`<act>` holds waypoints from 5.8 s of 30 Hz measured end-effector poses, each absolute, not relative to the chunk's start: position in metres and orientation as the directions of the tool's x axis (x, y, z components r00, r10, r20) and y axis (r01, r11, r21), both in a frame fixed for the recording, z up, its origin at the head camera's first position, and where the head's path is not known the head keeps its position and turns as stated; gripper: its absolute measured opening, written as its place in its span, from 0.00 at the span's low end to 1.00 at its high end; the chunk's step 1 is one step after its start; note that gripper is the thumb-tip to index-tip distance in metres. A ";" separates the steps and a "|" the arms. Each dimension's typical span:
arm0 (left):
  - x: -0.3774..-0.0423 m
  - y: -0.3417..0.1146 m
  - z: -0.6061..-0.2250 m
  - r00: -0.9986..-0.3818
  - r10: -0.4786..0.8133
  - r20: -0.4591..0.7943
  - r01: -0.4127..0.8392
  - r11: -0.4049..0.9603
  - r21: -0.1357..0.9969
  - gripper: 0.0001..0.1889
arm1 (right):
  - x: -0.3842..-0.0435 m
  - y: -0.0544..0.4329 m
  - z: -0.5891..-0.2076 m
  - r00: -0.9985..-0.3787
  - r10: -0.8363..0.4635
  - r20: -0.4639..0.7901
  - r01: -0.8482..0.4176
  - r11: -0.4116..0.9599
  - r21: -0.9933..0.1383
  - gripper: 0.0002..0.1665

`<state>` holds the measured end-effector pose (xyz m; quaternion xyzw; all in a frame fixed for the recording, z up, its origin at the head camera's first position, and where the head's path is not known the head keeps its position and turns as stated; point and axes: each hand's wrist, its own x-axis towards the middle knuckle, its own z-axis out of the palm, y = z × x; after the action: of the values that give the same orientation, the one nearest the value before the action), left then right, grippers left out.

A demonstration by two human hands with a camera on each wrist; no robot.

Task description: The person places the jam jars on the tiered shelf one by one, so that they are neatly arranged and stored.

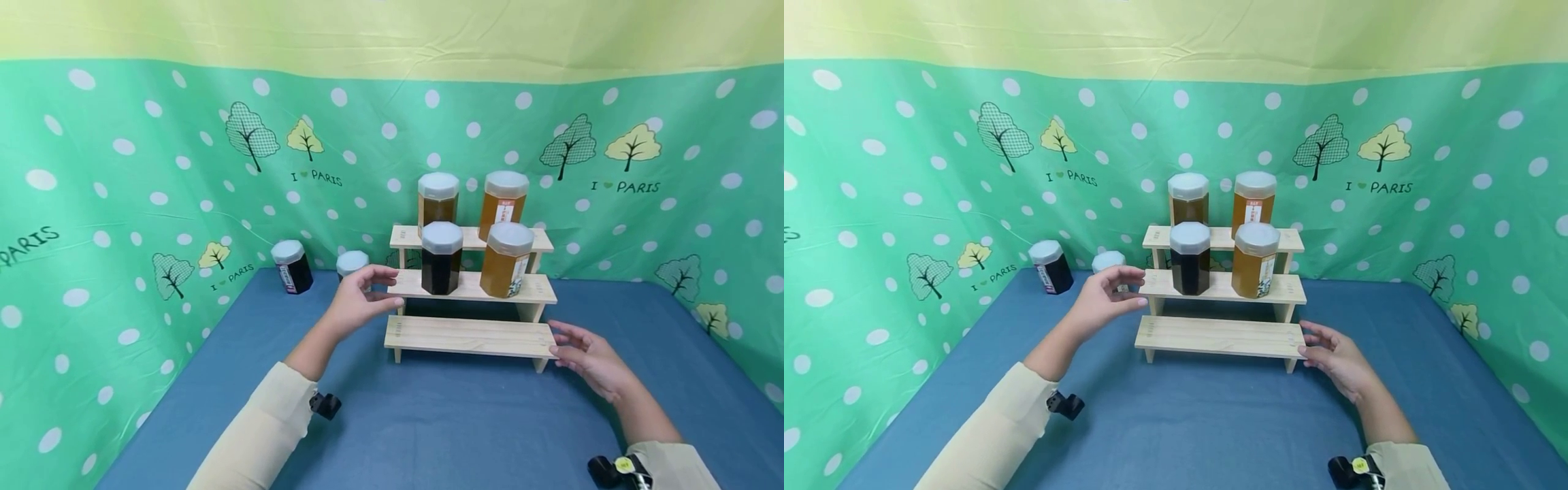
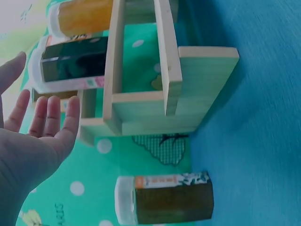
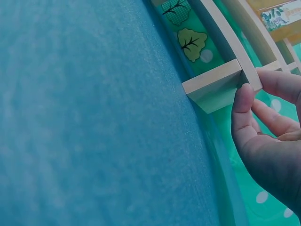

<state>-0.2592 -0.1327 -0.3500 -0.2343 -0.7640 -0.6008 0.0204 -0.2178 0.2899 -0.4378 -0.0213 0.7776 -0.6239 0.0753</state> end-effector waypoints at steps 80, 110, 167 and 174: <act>-0.330 -0.291 -0.397 -0.917 -0.196 0.348 0.177 0.582 0.793 0.48 | -0.218 0.291 -0.441 -0.989 -0.117 -0.095 0.069 0.204 -0.976 0.43; -0.370 -0.292 -0.381 -0.895 -0.348 0.279 -0.020 0.656 0.754 0.41 | -0.221 0.291 -0.439 -0.986 -0.138 -0.092 0.063 0.198 -0.978 0.43; -0.339 -0.303 -0.399 -0.924 -0.362 0.120 -0.020 0.361 0.932 0.41 | -0.219 0.292 -0.441 -0.988 -0.128 -0.091 0.063 0.202 -0.977 0.44; -0.340 -0.302 -0.403 -0.940 -0.318 0.121 0.004 0.345 0.939 0.43 | -0.219 0.292 -0.441 -0.988 -0.130 -0.087 0.060 0.202 -0.977 0.43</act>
<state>-0.3400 -0.3022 -0.4029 0.0974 -0.8076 -0.5638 0.1430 -0.2187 0.2924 -0.4407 -0.0226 0.7717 -0.6311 0.0751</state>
